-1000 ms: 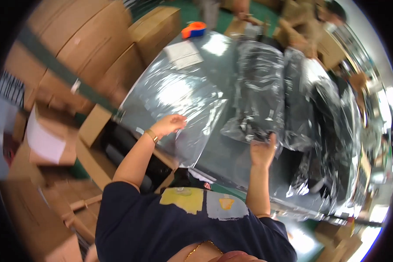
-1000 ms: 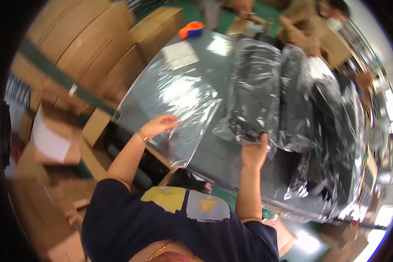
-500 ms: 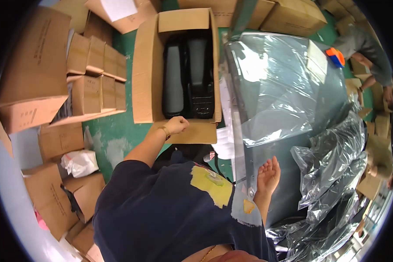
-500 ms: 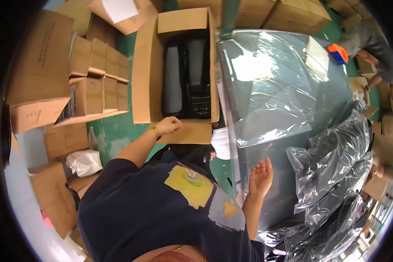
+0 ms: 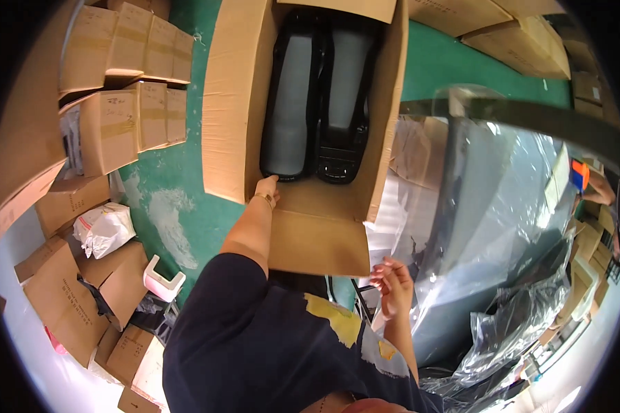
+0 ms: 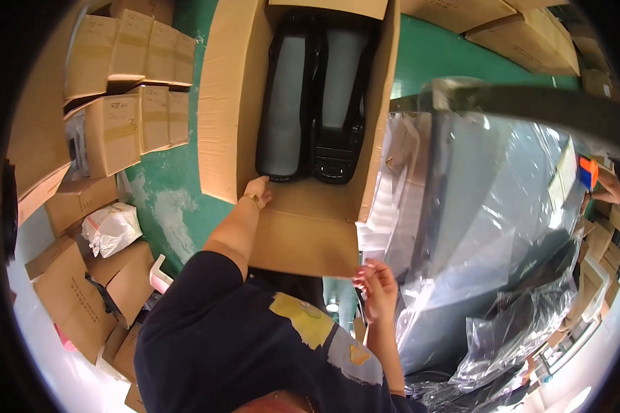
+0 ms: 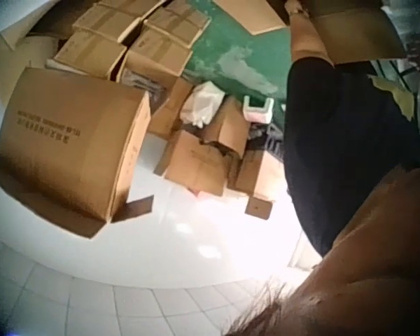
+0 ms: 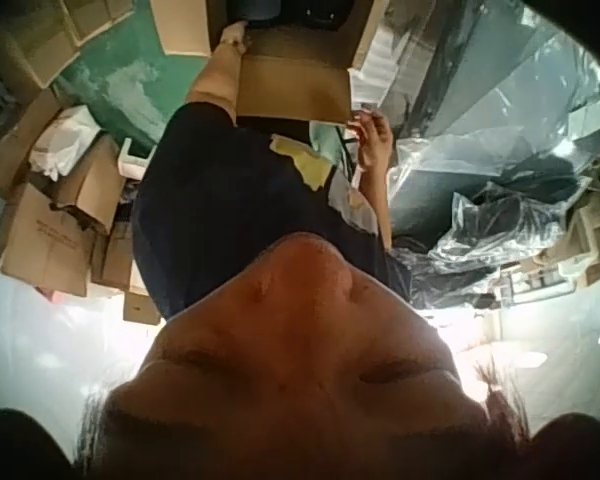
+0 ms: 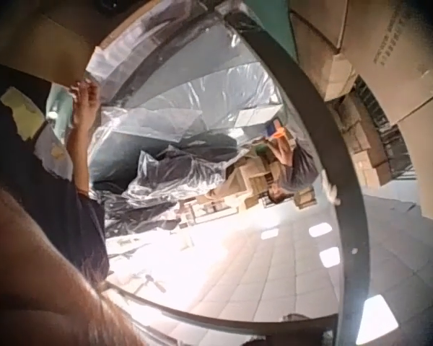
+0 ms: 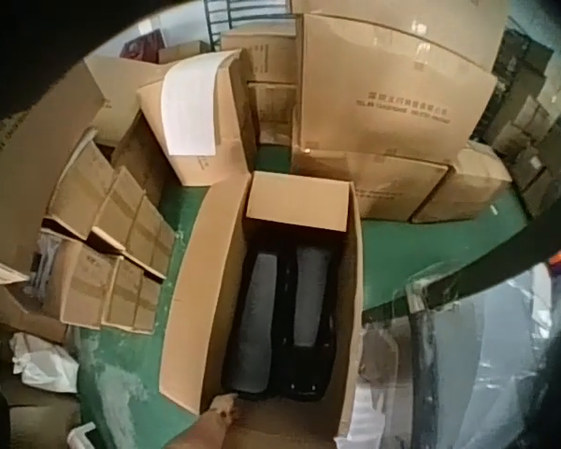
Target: Unpacking bike seats from a large box, putting them into plastic bags, and preparing them for packing into other boxes.
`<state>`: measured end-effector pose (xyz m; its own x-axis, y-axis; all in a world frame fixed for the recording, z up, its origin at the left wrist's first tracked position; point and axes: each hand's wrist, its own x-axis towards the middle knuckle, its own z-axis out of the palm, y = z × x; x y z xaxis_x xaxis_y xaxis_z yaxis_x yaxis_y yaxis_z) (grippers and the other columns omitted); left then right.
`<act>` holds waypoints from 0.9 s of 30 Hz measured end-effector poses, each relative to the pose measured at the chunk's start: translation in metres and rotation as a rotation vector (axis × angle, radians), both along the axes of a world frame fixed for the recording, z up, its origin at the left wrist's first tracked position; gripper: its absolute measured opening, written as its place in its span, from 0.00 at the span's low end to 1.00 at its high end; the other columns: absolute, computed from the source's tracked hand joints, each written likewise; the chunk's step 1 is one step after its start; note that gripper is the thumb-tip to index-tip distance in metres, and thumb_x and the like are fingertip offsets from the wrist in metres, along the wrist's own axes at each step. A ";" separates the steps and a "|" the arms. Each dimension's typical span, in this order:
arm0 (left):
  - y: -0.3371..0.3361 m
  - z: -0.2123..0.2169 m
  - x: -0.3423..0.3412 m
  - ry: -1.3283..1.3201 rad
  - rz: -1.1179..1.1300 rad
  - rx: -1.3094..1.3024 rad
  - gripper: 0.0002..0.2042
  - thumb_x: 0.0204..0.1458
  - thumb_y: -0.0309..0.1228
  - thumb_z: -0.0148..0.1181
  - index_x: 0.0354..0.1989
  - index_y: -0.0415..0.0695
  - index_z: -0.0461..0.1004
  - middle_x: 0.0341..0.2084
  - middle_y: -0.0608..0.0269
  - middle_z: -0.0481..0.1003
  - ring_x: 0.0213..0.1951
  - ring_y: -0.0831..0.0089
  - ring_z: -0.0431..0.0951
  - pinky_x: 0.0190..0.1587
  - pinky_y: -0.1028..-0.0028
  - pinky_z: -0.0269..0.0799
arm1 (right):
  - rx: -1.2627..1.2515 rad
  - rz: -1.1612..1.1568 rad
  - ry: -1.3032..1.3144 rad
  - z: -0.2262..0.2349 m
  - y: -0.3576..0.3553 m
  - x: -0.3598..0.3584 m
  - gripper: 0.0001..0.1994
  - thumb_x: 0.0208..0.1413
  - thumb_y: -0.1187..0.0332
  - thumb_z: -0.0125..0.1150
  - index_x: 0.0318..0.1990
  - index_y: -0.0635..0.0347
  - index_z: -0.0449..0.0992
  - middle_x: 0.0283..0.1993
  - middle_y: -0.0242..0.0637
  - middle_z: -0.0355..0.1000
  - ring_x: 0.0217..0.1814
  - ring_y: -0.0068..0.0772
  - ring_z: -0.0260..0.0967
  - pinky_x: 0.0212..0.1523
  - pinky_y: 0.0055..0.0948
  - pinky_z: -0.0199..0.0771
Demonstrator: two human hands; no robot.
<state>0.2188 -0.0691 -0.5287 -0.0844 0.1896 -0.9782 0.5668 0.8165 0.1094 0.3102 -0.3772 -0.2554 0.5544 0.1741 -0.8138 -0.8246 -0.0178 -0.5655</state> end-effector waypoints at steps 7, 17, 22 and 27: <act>0.001 -0.118 -0.015 0.134 0.458 -0.061 0.34 0.47 0.46 0.61 0.61 0.47 0.57 0.62 0.57 0.52 0.60 0.58 0.56 0.60 0.60 0.52 | 0.004 0.185 0.231 -0.059 0.026 -0.015 0.13 0.54 0.77 0.54 0.47 0.63 0.68 0.38 0.39 0.72 0.37 0.31 0.72 0.40 0.30 0.74; 0.010 -0.093 -0.016 -0.183 0.654 -0.032 0.36 0.38 0.52 0.68 0.55 0.45 0.64 0.49 0.62 0.69 0.49 0.67 0.70 0.49 0.66 0.67 | -0.073 0.155 0.334 -0.085 0.080 -0.005 0.12 0.56 0.74 0.54 0.47 0.62 0.68 0.39 0.38 0.72 0.38 0.28 0.71 0.41 0.27 0.72; 0.015 0.039 0.009 -0.631 0.564 -0.177 0.33 0.48 0.49 0.60 0.58 0.44 0.59 0.53 0.59 0.67 0.51 0.66 0.70 0.52 0.63 0.67 | -0.111 0.564 -0.162 -0.108 0.090 -0.001 0.29 0.46 0.80 0.61 0.57 0.61 0.58 0.45 0.43 0.69 0.45 0.34 0.69 0.43 0.31 0.72; 0.053 0.148 0.048 -0.758 0.364 -0.164 0.24 0.49 0.52 0.57 0.45 0.44 0.70 0.39 0.63 0.76 0.39 0.72 0.76 0.42 0.69 0.73 | -0.484 1.166 -1.206 -0.072 0.197 0.065 0.47 0.28 0.77 0.70 0.62 0.57 0.54 0.65 0.55 0.46 0.66 0.56 0.47 0.62 0.46 0.55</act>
